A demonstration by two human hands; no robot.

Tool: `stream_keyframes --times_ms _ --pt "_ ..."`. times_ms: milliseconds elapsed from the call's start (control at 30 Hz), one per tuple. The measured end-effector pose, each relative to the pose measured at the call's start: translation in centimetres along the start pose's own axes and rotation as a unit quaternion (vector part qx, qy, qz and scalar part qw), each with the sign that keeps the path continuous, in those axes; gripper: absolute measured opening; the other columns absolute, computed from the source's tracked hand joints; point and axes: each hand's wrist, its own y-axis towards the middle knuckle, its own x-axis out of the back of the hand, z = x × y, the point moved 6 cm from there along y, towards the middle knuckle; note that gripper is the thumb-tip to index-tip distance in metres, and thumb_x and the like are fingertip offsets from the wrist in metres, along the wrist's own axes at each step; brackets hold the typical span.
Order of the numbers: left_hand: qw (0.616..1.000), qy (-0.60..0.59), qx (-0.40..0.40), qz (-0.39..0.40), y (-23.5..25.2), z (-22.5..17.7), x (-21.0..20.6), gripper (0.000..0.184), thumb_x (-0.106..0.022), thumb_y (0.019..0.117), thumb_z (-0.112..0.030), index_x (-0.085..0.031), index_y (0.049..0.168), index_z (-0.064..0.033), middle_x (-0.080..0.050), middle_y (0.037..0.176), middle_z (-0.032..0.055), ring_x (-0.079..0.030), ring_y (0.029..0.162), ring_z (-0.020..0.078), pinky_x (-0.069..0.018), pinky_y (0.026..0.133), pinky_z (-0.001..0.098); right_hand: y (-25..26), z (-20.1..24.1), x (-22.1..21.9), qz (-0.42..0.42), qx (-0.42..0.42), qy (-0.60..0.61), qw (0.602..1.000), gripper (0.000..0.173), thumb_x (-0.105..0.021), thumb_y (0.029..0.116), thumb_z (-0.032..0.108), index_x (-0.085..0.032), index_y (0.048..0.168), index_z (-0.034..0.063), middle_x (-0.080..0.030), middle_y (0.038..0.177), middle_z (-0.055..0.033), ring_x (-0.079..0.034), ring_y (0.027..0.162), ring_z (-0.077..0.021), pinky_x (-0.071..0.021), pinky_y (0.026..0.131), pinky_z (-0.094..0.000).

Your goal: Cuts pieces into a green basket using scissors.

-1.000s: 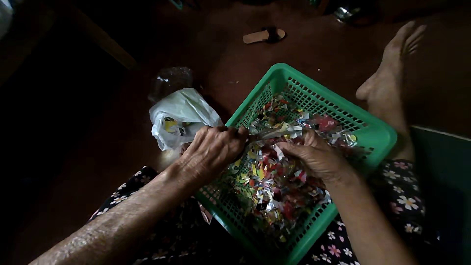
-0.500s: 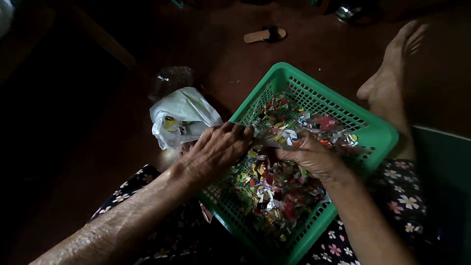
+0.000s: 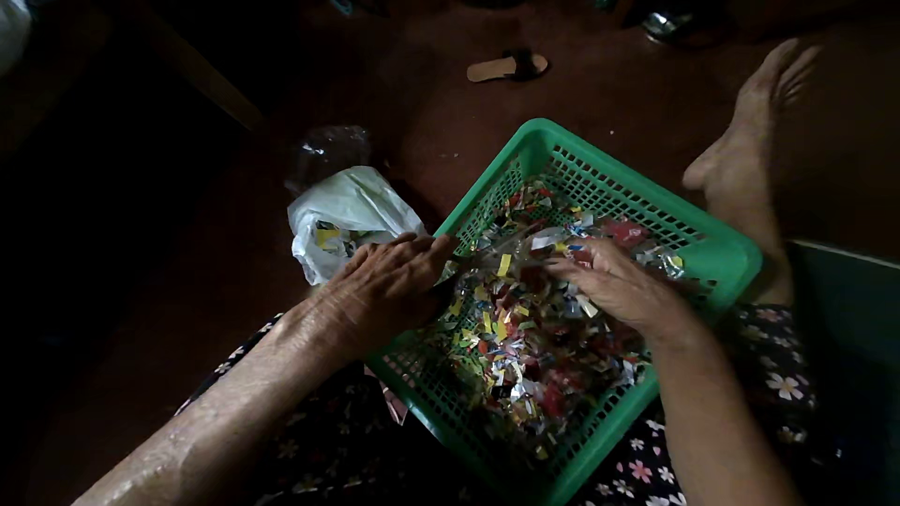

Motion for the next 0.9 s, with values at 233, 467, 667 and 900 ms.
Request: stream_keyframes --times_ms 233,467,667,900 --pt "0.998 0.015 0.048 0.04 -0.1 0.1 0.0 0.032 -0.079 0.0862 -0.019 -0.067 0.114 -0.012 -0.063 0.07 0.0068 -0.064 0.063 0.0296 -0.0496 0.055 0.0488 0.0 0.3 3.1 -0.109 0.063 -0.193 0.973 0.034 -0.078 0.0873 0.004 -0.071 0.12 0.0029 -0.066 0.125 -0.0155 -0.065 0.106 -0.0311 -0.0528 0.089 -0.0533" --pt "0.997 0.02 0.052 0.05 -0.1 0.3 -0.6 0.015 -0.072 0.0943 -0.029 -0.07 0.093 -0.0143 -0.06 0.066 0.0046 -0.063 0.062 0.0264 -0.0485 0.055 0.0466 0.3 0.4 -2.8 -0.016 0.116 -0.288 0.95 0.026 -0.085 0.0819 0.016 -0.077 0.106 0.0105 -0.07 0.107 -0.013 -0.068 0.097 -0.0312 -0.0563 0.082 -0.0554" --pt "0.991 -0.105 0.066 0.056 -2.8 -0.7 -1.0 0.032 -0.06 0.0997 -0.046 -0.069 0.099 -0.0149 -0.059 0.066 0.0016 -0.062 0.061 0.0215 -0.0501 0.054 0.0444 0.0 -2.9 -5.7 0.07 0.051 -0.337 0.938 0.02 -0.064 0.0971 0.004 -0.074 0.114 0.0049 -0.068 0.122 -0.0193 -0.067 0.111 -0.0391 -0.0531 0.094 -0.0581" --pt "0.851 -0.519 0.086 0.004 -6.2 -5.7 -7.9 0.038 -0.056 0.1035 -0.036 -0.062 0.127 -0.0058 -0.069 0.09 -0.0019 -0.064 0.077 0.0019 -0.0544 0.069 0.0221 1.2 -0.8 -0.9 -0.024 0.012 -0.101 0.995 0.024 -0.077 0.0903 0.006 -0.074 0.114 0.0044 -0.073 0.106 -0.0133 -0.069 0.092 -0.0233 -0.0563 0.083 -0.0456"
